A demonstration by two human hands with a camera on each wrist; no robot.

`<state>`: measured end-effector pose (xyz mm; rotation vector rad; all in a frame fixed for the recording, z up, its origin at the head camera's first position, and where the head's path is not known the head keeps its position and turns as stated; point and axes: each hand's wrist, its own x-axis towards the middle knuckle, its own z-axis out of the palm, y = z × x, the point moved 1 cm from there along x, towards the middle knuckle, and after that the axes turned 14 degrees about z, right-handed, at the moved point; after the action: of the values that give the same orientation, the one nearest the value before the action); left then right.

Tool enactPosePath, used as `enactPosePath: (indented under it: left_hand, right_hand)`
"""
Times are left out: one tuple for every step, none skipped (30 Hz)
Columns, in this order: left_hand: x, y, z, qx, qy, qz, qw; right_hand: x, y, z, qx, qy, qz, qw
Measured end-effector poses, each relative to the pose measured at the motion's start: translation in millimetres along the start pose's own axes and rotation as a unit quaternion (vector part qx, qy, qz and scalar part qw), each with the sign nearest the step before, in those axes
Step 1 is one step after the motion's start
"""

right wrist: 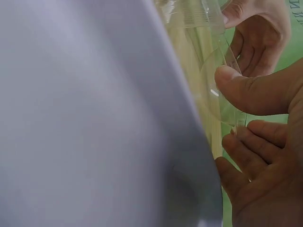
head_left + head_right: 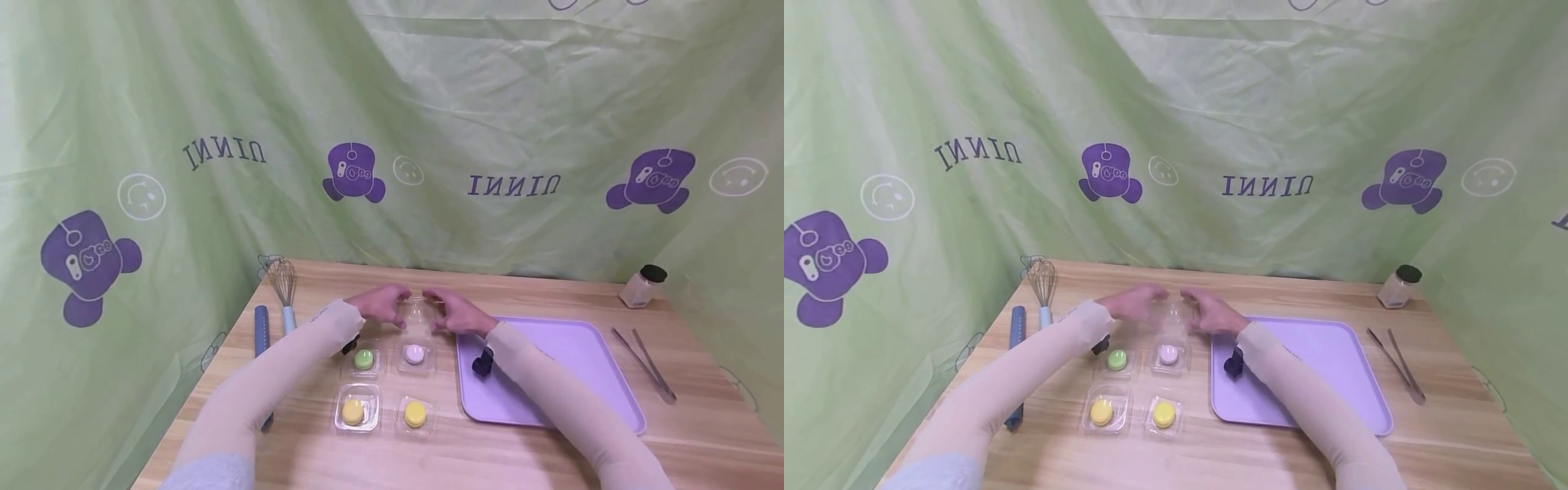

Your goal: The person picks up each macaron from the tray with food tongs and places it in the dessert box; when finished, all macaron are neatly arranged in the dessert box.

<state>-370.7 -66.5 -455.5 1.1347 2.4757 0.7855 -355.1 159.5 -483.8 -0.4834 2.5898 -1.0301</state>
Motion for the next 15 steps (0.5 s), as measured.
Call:
enactPosePath:
  left_hand:
    - [-0.3, -0.2, 0.1, 0.0, -0.001, 0.0, 1.0]
    - [-0.5, -0.2, 0.2, -0.001, 0.0, 0.0, 1.0]
    - [-0.7, 0.2, -0.2, -0.002, 0.001, 0.0, 1.0]
    - [-1.1, 0.7, -0.6, -0.003, 0.002, -0.001, 1.0]
    - [-1.3, 1.1, -1.2, -0.004, 0.003, -0.003, 1.0]
    - [-1.5, 1.6, -1.9, -0.003, 0.005, -0.003, 1.0]
    - [-1.4, 2.1, -2.5, -0.003, 0.007, -0.002, 1.0]
    - [-1.5, 2.6, -3.2, 0.0, 0.007, -0.002, 1.0]
    - [-1.6, 3.1, -4.1, 0.004, 0.007, -0.001, 1.0]
    - [-1.9, 3.4, -4.7, 0.006, 0.006, 0.002, 1.0]
    - [-2.3, 3.4, -5.5, 0.009, 0.006, 0.004, 0.9999]
    - [-3.0, 3.3, -6.4, 0.01, 0.006, 0.007, 0.9999]
    - [-4.2, 3.3, -7.3, 0.009, 0.008, 0.009, 0.9999]
    - [-5.9, 3.5, -8.6, 0.007, 0.012, 0.009, 0.9999]
    - [-8.1, 3.8, -10.2, 0.001, 0.018, 0.01, 0.9998]
  right_hand:
    - [-0.4, -1, 0, 0.005, 0.0, 0.003, 1.0]
    - [-0.3, -1, -1, 0.009, 0.0, 0.004, 1.0]
    - [-0.3, -2, -1, 0.014, 0.002, 0.005, 0.9999]
    - [-0.3, -2, -2, 0.021, 0.003, 0.008, 0.9997]
    - [-0.1, -3, -2, 0.027, 0.004, 0.009, 0.9996]
    - [-0.2, -3, -2, 0.031, 0.005, 0.01, 0.9994]
    - [-0.3, -4, -3, 0.037, 0.006, 0.01, 0.9993]
    - [-0.3, -4, -3, 0.038, 0.008, 0.01, 0.9992]
    - [-0.5, -4, -3, 0.043, 0.009, 0.012, 0.999]
    - [-0.9, -5, -4, 0.045, 0.009, 0.013, 0.9988]
    - [-1.2, -6, -4, 0.046, 0.01, 0.012, 0.9988]
    - [-1.8, -6, -4, 0.048, 0.012, 0.012, 0.9987]
    - [-2.4, -7, -5, 0.052, 0.015, 0.012, 0.9985]
    - [-3.0, -8, -5, 0.056, 0.02, 0.011, 0.9982]
    - [-3.6, -9, -6, 0.062, 0.025, 0.01, 0.9977]
